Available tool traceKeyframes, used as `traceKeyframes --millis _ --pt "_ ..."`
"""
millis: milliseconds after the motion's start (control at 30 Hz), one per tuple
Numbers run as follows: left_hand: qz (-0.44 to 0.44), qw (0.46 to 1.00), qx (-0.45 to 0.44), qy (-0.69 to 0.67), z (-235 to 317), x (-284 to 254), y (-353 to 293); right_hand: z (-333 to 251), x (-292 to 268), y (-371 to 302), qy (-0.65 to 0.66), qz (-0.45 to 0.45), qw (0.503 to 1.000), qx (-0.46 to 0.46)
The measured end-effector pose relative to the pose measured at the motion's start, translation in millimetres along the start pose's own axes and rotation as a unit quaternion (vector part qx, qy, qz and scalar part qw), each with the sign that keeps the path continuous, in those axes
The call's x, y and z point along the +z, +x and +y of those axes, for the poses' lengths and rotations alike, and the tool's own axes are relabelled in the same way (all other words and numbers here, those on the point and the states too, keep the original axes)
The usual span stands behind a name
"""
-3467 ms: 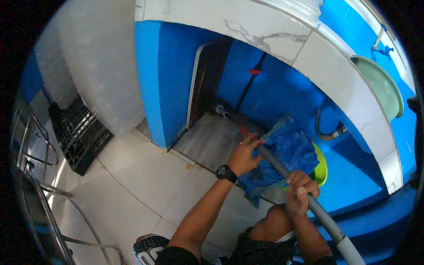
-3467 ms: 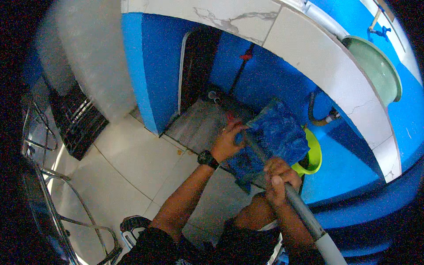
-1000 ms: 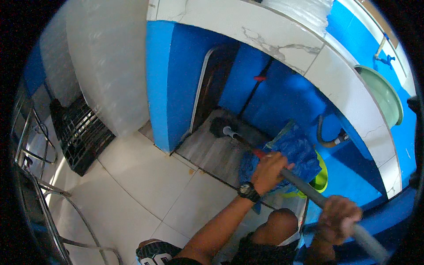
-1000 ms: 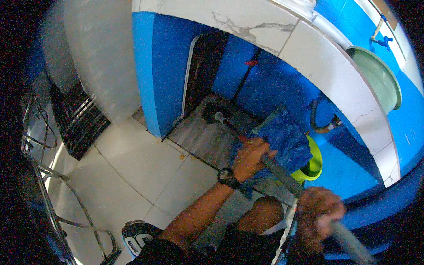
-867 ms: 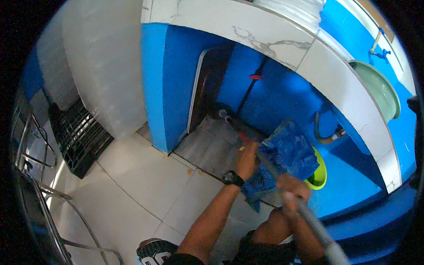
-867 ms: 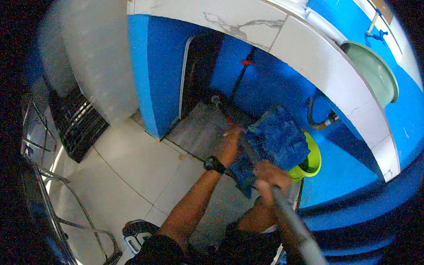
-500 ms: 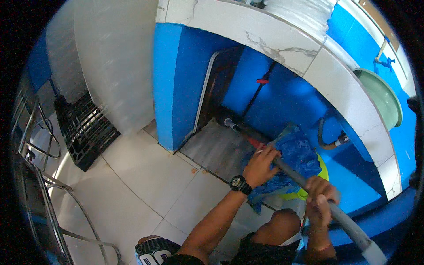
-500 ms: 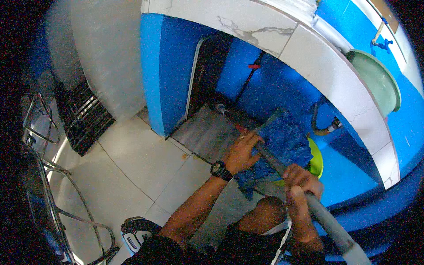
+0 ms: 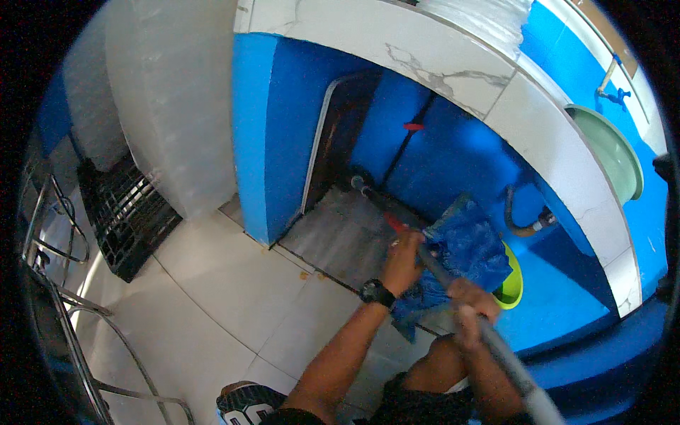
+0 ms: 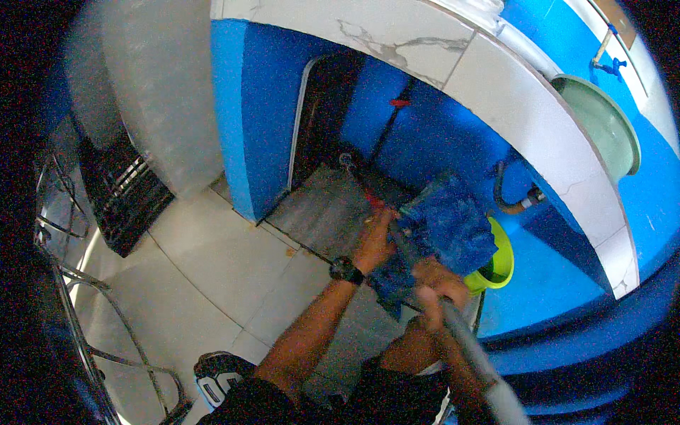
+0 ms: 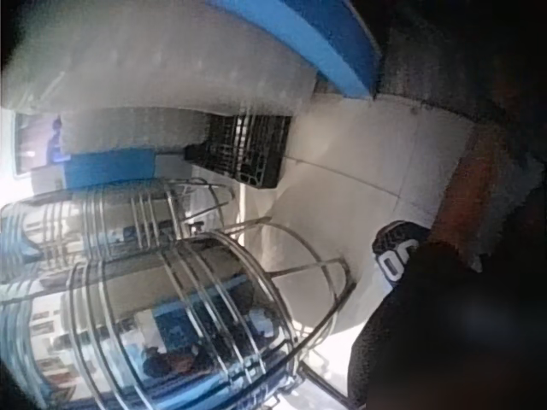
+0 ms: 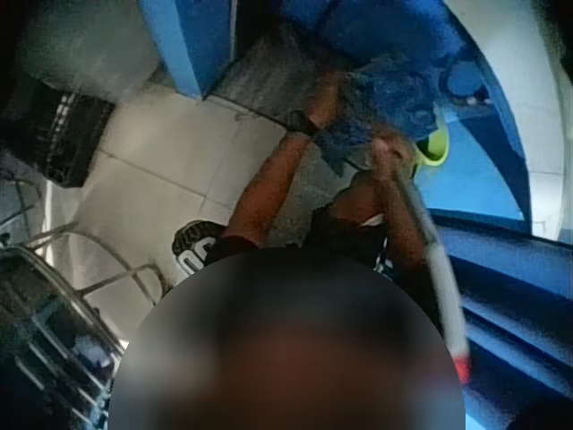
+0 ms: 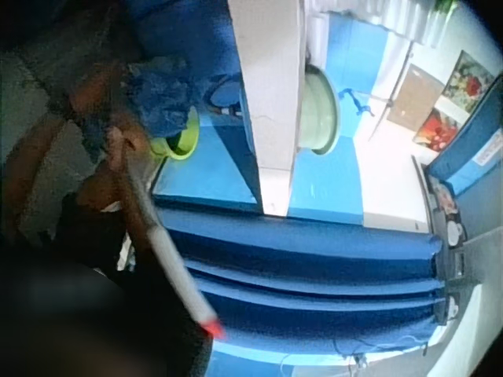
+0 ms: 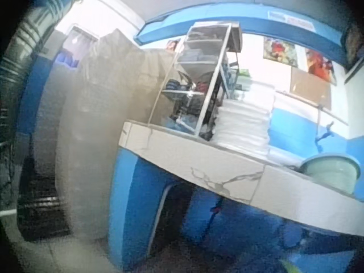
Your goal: The person picks up large blue water bottles from a corner and places them on the floor in a row. The person then mops the floor with a mop and bucket, and finally handles white cylindrical rolls near a sink.
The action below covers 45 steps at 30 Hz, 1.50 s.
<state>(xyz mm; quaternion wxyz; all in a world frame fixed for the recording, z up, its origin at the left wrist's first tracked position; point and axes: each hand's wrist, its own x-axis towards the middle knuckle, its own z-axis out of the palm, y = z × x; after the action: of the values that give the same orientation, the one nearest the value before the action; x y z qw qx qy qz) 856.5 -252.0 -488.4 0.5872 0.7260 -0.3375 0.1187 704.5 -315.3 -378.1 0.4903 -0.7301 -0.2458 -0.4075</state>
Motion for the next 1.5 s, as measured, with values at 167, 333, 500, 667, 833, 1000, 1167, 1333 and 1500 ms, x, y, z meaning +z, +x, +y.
traceKeyframes --millis 167,333,500,667,833,1000,1167,1333,1500 --pt "0.031 0.999 0.026 0.012 -1.6 -5.0 1.2 10.4 -13.3 5.4 0.083 -0.011 0.995 0.050" --pt "-0.029 0.997 0.054 0.054 36.8 -32.1 4.9 -49.5 -17.4 43.7 0.105 -0.014 0.992 0.075" --pt "0.010 0.988 0.156 -0.003 67.7 -46.9 4.8 -118.5 -25.6 56.2 0.137 -0.045 0.989 0.044" --pt "0.082 0.977 0.196 -0.031 74.2 -32.8 -0.6 -128.6 -19.7 63.0 0.216 -0.042 0.974 0.055" --pt "0.070 0.997 0.018 -0.001 28.8 -19.5 17.7 -55.8 6.6 38.7 0.116 -0.002 0.993 0.037" --pt "0.077 0.997 -0.001 0.027 -2.0 -14.0 11.6 11.7 17.5 19.6 0.073 0.004 0.996 0.042" --pt "0.031 0.997 -0.044 0.046 21.4 -22.6 0.5 -26.7 10.0 20.1 0.065 -0.034 0.996 0.046" --pt "-0.009 0.999 0.049 0.022 55.3 -46.5 2.8 -96.8 -4.7 35.5 0.081 -0.040 0.993 0.077" --pt "0.044 0.990 0.133 -0.024 78.5 -33.2 0.4 -127.9 -22.4 49.6 0.187 -0.076 0.978 0.053"
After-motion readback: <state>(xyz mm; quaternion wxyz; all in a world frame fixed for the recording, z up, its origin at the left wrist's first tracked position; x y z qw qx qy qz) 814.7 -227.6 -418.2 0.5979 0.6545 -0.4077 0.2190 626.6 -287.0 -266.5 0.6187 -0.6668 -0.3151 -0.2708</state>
